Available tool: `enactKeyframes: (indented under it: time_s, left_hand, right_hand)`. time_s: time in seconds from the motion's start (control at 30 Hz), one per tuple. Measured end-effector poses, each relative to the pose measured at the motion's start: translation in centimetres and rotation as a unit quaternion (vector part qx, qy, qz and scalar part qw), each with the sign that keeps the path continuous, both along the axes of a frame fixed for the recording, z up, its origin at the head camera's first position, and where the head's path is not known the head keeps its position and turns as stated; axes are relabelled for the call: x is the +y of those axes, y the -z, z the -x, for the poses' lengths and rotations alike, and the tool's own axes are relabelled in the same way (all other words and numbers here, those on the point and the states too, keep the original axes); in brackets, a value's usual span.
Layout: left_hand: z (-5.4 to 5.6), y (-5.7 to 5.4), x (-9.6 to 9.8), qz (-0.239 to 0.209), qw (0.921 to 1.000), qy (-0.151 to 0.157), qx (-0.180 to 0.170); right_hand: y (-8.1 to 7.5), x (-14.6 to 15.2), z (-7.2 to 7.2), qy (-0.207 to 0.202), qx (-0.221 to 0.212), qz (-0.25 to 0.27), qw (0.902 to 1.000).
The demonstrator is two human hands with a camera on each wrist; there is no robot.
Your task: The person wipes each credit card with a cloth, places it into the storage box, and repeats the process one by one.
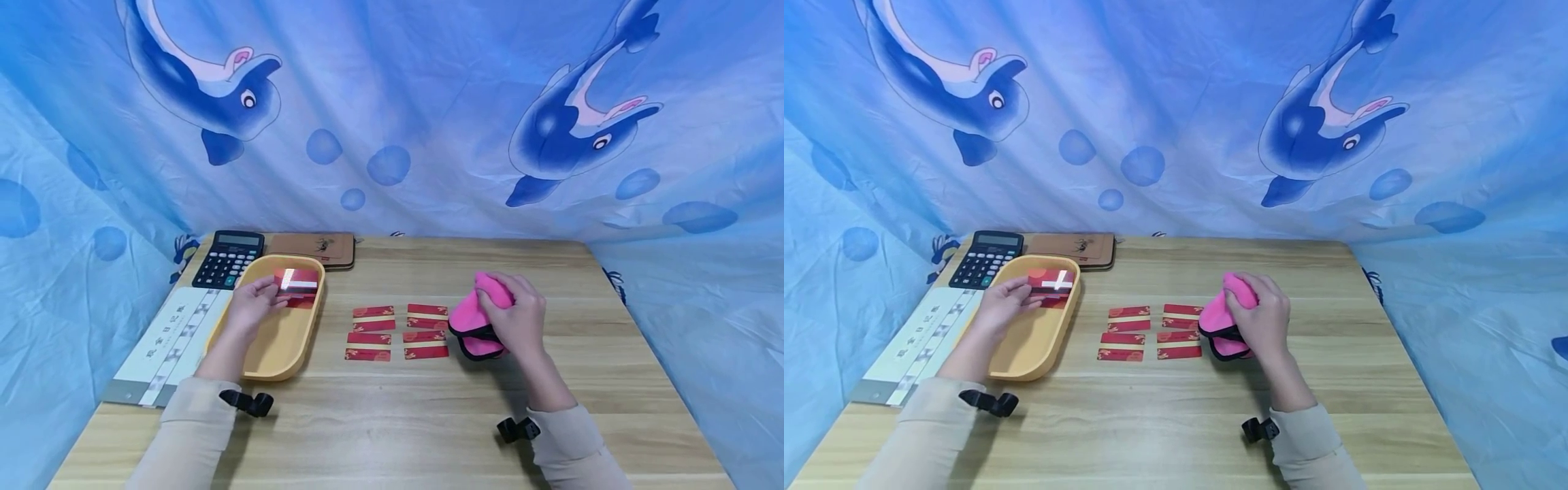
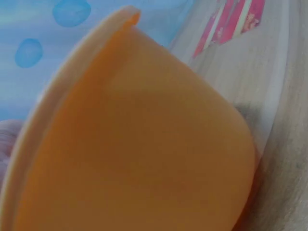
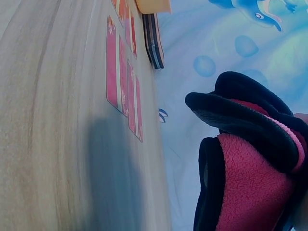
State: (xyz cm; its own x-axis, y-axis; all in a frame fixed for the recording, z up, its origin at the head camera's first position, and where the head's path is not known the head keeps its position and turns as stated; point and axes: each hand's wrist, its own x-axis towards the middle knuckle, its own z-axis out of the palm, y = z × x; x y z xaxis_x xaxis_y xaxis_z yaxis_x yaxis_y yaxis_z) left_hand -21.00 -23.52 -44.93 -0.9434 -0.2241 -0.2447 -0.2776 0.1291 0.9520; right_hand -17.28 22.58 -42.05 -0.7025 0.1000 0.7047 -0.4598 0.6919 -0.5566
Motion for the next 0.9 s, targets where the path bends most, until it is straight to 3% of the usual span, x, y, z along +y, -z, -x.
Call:
enactKeyframes:
  time_s: [0.33,0.43,0.6,0.7,0.77,0.9]
  left_hand:
    - [0.1,0.5,0.0,0.045,0.9979,0.039,-0.027]
    - [0.1,0.5,0.0,0.077,0.9956,0.045,-0.028]
    - [0.3,0.3,0.1,0.135,0.989,0.049,-0.033]
    - [0.4,0.2,-0.1,0.135,0.9891,0.044,-0.038]
    - [0.3,0.0,-0.1,0.126,0.9908,0.037,-0.034]
    - [-0.2,-0.7,0.4,0.129,0.9914,0.019,0.014]
  right_hand:
    - [-0.1,0.2,-0.3,-0.003,0.0,0.0,1.0]
    - [-0.2,0.2,-0.3,-0.002,0.003,-0.002,1.0]
    - [-0.2,0.4,-0.4,0.002,0.006,-0.003,1.0]
    - [-0.2,0.5,-0.5,0.002,0.006,-0.003,1.0]
    - [-0.1,0.6,-0.5,0.002,0.006,-0.003,1.0]
    - [0.0,0.8,-0.7,-0.002,0.008,0.0,1.0]
